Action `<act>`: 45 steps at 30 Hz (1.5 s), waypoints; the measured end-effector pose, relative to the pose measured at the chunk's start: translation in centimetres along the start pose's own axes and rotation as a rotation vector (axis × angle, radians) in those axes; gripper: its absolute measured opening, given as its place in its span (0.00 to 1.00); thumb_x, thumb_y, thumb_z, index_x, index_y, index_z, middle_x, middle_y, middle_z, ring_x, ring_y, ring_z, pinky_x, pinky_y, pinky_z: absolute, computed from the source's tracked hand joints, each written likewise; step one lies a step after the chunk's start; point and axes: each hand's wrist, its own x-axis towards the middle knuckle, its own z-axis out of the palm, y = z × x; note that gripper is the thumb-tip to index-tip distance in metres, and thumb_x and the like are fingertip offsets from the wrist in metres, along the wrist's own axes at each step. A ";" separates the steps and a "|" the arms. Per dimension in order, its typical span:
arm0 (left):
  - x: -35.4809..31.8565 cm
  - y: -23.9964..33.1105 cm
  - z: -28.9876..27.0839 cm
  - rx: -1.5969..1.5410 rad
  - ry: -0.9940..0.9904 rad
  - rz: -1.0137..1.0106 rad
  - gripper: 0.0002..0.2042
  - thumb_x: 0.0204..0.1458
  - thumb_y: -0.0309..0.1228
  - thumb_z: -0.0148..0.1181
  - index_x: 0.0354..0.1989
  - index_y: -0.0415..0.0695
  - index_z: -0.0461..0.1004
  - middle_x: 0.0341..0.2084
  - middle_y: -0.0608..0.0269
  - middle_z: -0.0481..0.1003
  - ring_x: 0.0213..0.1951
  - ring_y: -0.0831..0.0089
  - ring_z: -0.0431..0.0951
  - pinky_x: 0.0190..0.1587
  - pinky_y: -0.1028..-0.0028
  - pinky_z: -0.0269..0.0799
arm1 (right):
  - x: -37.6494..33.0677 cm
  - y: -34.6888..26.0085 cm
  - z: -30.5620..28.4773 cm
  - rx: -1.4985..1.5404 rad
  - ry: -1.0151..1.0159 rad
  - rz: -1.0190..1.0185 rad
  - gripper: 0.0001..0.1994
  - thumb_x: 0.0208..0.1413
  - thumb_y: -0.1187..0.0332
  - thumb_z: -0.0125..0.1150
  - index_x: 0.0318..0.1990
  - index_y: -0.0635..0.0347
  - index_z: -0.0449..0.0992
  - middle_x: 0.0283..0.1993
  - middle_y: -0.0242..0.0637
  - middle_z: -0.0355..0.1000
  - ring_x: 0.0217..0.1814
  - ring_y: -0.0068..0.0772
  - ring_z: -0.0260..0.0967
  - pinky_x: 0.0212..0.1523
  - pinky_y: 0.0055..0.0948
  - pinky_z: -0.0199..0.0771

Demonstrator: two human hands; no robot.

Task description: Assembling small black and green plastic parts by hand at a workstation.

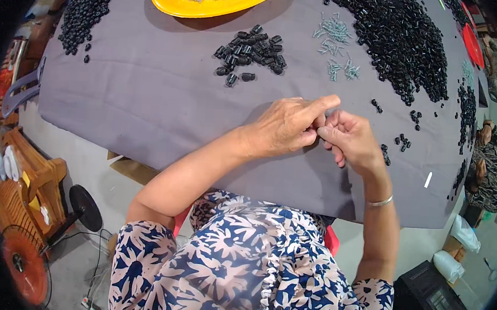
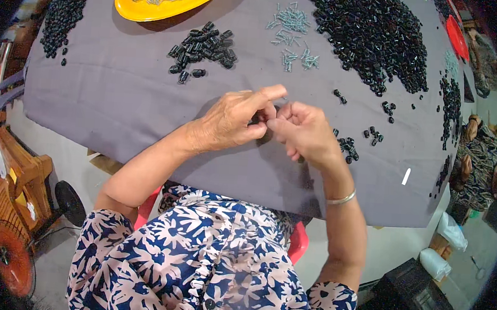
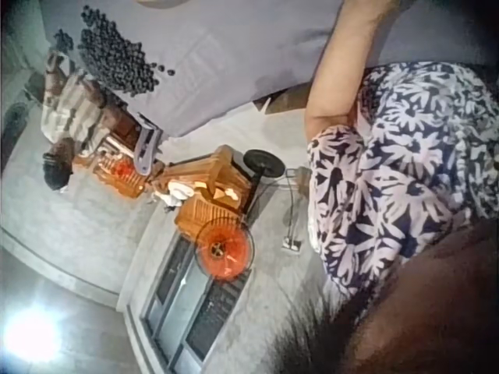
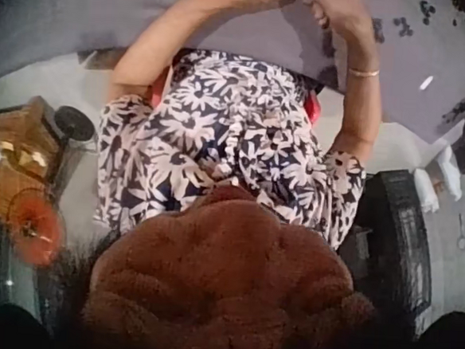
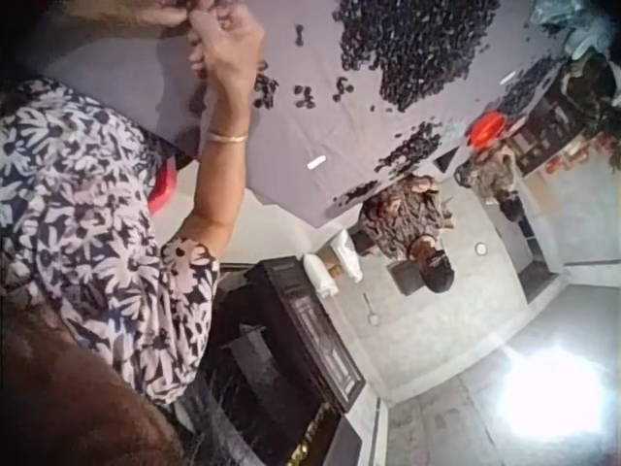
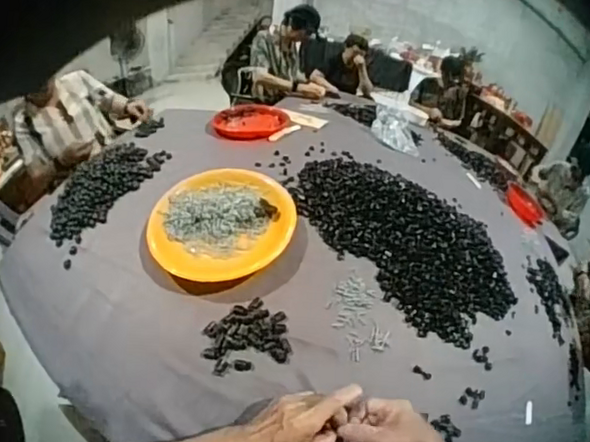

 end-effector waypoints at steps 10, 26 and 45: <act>0.2 0.1 0.4 0.036 -0.046 0.023 0.29 0.38 0.17 0.58 0.55 0.42 0.66 0.25 0.61 0.75 0.28 0.60 0.77 0.33 0.66 0.73 | -0.5 0.3 0.0 0.077 -0.095 0.001 0.07 0.59 0.68 0.60 0.34 0.61 0.72 0.22 0.31 0.71 0.12 0.15 0.64 0.12 0.15 0.62; 0.2 0.3 -0.2 0.069 -0.043 -0.088 0.23 0.42 0.21 0.59 0.52 0.45 0.70 0.29 0.58 0.77 0.31 0.59 0.78 0.36 0.64 0.73 | -2.0 3.5 2.7 0.098 0.221 -0.240 0.06 0.59 0.69 0.59 0.33 0.60 0.72 0.20 0.29 0.70 0.14 0.13 0.62 0.13 0.16 0.60; 2.3 2.3 0.2 0.390 0.125 -0.101 0.11 0.46 0.19 0.60 0.39 0.40 0.74 0.33 0.56 0.71 0.33 0.58 0.75 0.36 0.65 0.72 | -1.4 4.8 -8.0 -0.562 0.857 -0.699 0.04 0.54 0.77 0.59 0.36 0.66 0.76 0.29 0.34 0.71 0.28 0.23 0.67 0.31 0.23 0.67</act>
